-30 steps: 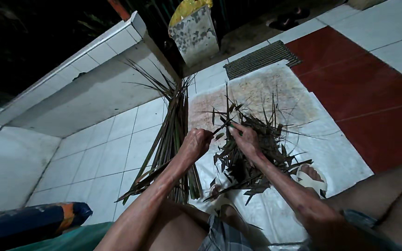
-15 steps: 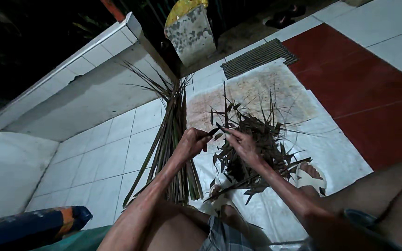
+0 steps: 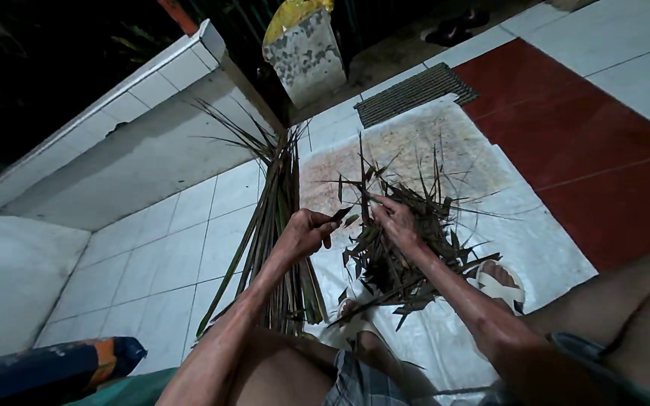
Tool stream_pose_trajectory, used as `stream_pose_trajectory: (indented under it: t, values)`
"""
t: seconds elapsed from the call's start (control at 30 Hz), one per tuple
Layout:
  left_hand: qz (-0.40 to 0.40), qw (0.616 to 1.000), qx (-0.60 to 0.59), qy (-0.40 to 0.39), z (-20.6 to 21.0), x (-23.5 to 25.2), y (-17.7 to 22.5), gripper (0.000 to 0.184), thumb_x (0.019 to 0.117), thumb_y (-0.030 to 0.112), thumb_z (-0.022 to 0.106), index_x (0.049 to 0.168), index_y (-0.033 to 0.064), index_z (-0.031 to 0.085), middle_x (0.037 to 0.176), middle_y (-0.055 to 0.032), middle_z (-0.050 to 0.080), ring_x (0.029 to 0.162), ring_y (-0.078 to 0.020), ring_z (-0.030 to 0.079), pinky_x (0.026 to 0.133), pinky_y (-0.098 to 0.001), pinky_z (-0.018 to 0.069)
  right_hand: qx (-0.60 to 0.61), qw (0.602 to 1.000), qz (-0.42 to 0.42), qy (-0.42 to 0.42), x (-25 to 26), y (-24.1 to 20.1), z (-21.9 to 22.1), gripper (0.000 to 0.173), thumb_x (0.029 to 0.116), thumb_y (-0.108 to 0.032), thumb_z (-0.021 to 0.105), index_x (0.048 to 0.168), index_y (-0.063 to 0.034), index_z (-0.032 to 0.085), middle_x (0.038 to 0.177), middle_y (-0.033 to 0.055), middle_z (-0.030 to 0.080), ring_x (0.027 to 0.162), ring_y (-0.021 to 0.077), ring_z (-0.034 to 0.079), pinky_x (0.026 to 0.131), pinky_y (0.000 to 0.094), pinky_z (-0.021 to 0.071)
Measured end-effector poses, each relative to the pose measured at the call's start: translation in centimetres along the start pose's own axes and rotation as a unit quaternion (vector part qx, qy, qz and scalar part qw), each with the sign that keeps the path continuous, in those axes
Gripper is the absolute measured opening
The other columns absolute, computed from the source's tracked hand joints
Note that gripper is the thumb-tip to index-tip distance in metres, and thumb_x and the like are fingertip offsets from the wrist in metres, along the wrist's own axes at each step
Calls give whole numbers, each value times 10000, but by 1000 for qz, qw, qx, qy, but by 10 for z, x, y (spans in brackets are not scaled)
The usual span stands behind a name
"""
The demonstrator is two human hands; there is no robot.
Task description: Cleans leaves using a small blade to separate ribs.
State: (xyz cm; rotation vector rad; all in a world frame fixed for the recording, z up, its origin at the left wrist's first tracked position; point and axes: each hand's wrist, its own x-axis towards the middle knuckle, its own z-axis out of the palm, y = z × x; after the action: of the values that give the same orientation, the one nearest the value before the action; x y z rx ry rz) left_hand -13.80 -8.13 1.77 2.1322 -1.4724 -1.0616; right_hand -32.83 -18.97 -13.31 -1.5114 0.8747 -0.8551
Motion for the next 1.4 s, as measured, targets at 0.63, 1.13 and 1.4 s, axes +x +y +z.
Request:
stream_pose_trajectory:
  t: [0.63, 1.13, 1.4]
  values:
    - [64, 921, 373, 95, 12, 3, 10, 228, 1043, 207, 540, 1013, 131, 753, 851, -114, 719, 835, -319, 710, 742, -543, 556, -36, 993, 37, -103, -5, -25, 2, 375, 1069, -379, 544, 1335, -153, 681, 955, 77, 718, 781, 182, 660, 769, 417, 558]
    - [93, 910, 390, 108, 17, -1, 13, 250, 1049, 183, 511, 1074, 124, 753, 879, -125, 728, 854, -332, 717, 740, -545, 561, -38, 998, 47, -35, 5, -15, -13, 349, 1072, -341, 550, 1343, -162, 677, 1073, 116, 730, 872, 239, 704, 830, 482, 576]
    - [100, 931, 335, 107, 9, 0, 6, 234, 1040, 193, 542, 1035, 129, 767, 854, -89, 727, 828, -271, 706, 775, -507, 563, -3, 988, 136, 66, 16, 16, -46, 410, 1075, -413, 519, 1398, -182, 621, 1070, 173, 680, 840, 311, 632, 743, 534, 526]
